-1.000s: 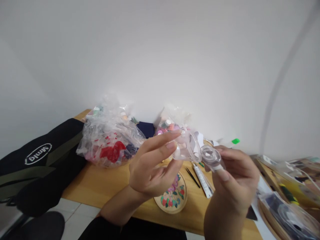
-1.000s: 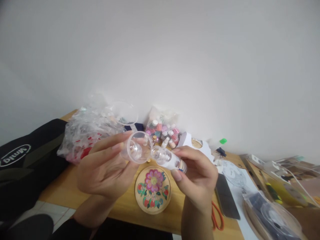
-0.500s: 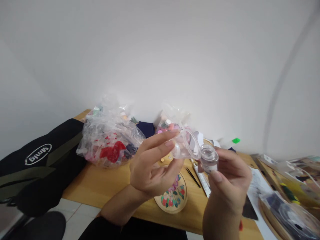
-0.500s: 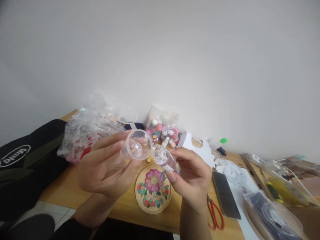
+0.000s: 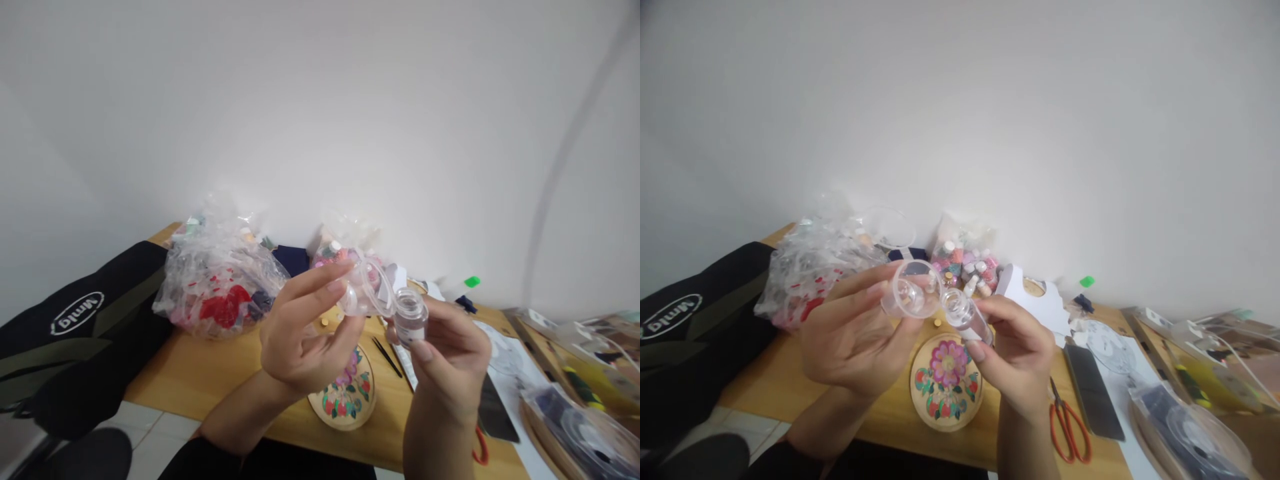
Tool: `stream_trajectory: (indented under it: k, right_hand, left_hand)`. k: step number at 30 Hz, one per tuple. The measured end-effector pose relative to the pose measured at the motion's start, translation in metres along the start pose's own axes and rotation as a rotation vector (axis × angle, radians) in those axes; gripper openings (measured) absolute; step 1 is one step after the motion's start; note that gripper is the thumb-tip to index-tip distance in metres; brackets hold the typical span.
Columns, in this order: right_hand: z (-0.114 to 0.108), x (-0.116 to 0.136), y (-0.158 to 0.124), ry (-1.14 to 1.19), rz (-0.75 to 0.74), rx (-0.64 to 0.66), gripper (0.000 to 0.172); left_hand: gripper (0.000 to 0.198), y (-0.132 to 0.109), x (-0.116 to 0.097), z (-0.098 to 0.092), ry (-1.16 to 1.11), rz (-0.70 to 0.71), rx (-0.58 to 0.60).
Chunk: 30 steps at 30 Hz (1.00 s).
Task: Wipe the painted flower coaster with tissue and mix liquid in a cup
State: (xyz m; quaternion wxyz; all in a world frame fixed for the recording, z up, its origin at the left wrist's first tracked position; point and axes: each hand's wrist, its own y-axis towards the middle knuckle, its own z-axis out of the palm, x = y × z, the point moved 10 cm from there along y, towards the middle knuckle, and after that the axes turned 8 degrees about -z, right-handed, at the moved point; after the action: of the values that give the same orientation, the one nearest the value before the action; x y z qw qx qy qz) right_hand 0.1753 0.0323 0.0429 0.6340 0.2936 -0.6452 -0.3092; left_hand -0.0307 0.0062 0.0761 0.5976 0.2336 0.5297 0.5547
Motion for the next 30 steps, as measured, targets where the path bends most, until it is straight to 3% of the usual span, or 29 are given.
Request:
stream_trajectory:
  k: [17, 24, 30]
  right_hand:
    - [-0.004, -0.005, -0.004, -0.033, 0.022, -0.019, 0.030]
    - [-0.004, -0.008, -0.004, -0.042, 0.036, -0.038, 0.025]
    - [-0.016, -0.031, -0.012, -0.068, 0.150, -0.151, 0.029]
  left_hand:
    - [0.057, -0.001, 0.004, 0.000, -0.002, -0.025, 0.038]
    - [0.048, 0.001, 0.006, 0.001, -0.025, -0.033, -0.038]
    - [0.046, -0.003, 0.027, 0.009, -0.119, -0.175, -0.039]
